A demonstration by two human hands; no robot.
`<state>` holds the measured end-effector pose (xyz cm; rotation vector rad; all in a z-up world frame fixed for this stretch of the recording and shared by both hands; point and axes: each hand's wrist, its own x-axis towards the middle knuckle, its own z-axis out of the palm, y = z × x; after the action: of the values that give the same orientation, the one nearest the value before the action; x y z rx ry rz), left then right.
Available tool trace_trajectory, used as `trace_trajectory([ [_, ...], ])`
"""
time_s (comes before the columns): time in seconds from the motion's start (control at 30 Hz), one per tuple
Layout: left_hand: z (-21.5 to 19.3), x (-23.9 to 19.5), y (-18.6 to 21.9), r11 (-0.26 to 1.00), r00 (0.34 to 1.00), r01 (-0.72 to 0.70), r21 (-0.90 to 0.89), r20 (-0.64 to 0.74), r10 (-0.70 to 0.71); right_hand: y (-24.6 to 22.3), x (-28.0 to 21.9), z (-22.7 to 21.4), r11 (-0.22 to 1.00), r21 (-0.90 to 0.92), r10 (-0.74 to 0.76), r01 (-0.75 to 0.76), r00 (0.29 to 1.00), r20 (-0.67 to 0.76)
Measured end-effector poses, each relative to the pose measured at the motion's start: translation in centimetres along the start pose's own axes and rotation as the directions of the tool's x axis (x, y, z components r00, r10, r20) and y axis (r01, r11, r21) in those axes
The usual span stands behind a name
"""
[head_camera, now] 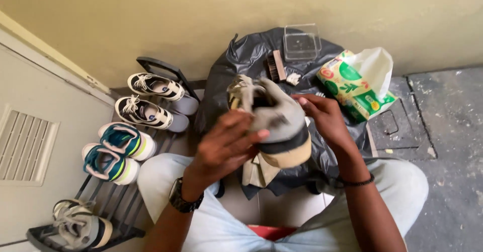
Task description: The person cleans a single sneaker using a cloth and a green brush. They wipe the upper and sole, then scrub the sole and sides with the brush, turning the shoe to access different areas.
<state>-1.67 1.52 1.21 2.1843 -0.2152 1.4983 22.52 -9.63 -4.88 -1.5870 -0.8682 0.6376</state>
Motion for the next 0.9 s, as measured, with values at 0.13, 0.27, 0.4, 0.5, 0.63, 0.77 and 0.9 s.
trace_trajectory([
  [0.13, 2.0, -0.7, -0.1, 0.993, 0.991, -0.080, 0.083, 0.118, 0.070, 0.1, -0.8, -1.1, 0.997, 0.071, -0.035, 0.034, 0.999, 0.005],
  [0.27, 2.5, -2.4, -1.5, 0.948, 0.949, -0.248, 0.199, 0.248, 0.196, 0.3, -1.0, -0.7, 0.989, 0.149, -0.006, -0.002, 0.998, 0.057],
  [0.4, 2.7, -4.4, -2.9, 0.927, 0.923, -0.313, 0.206, 0.294, 0.247, -0.4, -1.7, 0.6, 0.995, 0.079, 0.055, -0.065, 0.990, 0.129],
  [0.5, 2.6, -6.6, -4.0, 0.929, 0.901, -0.323, 0.179, 0.358, 0.244, 0.0, -2.0, 1.2, 0.987, 0.097, 0.110, -0.126, 0.982, 0.151],
  [0.63, 2.2, -7.6, -4.8, 0.922, 0.893, -0.331, 0.201, 0.381, 0.237, 0.2, -2.0, 1.3, 0.996, 0.015, 0.081, -0.086, 0.972, 0.219],
  [0.77, 1.4, -7.3, -3.5, 0.980, 0.889, -0.162, 0.114, 0.448, 0.095, 0.3, -2.1, 1.7, 0.985, -0.170, 0.041, -0.001, 0.973, 0.229],
  [0.9, 0.5, -7.3, -1.7, 0.880, 0.815, 0.474, -0.016, 0.387, -0.431, 0.6, -2.9, 3.1, 0.946, -0.321, 0.007, 0.041, 0.989, 0.148],
])
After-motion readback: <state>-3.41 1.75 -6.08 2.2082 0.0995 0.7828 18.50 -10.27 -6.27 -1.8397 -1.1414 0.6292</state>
